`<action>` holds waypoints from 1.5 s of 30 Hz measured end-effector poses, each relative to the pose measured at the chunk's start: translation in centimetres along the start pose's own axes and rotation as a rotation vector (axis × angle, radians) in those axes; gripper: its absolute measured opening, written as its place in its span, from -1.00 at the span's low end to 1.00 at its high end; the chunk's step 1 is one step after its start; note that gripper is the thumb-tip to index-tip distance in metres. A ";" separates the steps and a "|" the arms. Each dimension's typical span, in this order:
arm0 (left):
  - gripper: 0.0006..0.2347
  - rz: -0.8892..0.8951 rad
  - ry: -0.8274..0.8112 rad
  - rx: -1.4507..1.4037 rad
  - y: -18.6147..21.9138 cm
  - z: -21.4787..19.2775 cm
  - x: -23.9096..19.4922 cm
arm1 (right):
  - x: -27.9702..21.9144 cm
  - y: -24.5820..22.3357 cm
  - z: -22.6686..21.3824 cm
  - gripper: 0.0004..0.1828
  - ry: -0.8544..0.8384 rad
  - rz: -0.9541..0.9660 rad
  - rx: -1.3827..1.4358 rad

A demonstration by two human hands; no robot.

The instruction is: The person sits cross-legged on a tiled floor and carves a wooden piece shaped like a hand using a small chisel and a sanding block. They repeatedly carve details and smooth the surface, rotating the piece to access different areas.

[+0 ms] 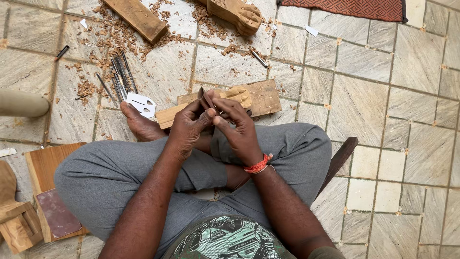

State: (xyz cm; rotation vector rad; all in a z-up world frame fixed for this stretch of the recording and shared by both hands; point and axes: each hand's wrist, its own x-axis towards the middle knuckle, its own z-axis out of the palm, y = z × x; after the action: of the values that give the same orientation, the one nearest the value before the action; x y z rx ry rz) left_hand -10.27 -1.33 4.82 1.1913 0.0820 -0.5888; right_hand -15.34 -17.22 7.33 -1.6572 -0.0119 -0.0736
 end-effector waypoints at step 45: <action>-0.60 -0.036 0.019 0.147 3.0 -1.0 1.9 | 3.4 1.1 -3.4 -0.76 -0.034 -0.114 -0.370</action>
State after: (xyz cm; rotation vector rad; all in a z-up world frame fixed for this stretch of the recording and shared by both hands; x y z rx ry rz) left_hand -7.02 -0.39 6.32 1.3408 0.0771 -0.6230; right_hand -12.00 -20.80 6.72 -2.0267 -0.1254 -0.1415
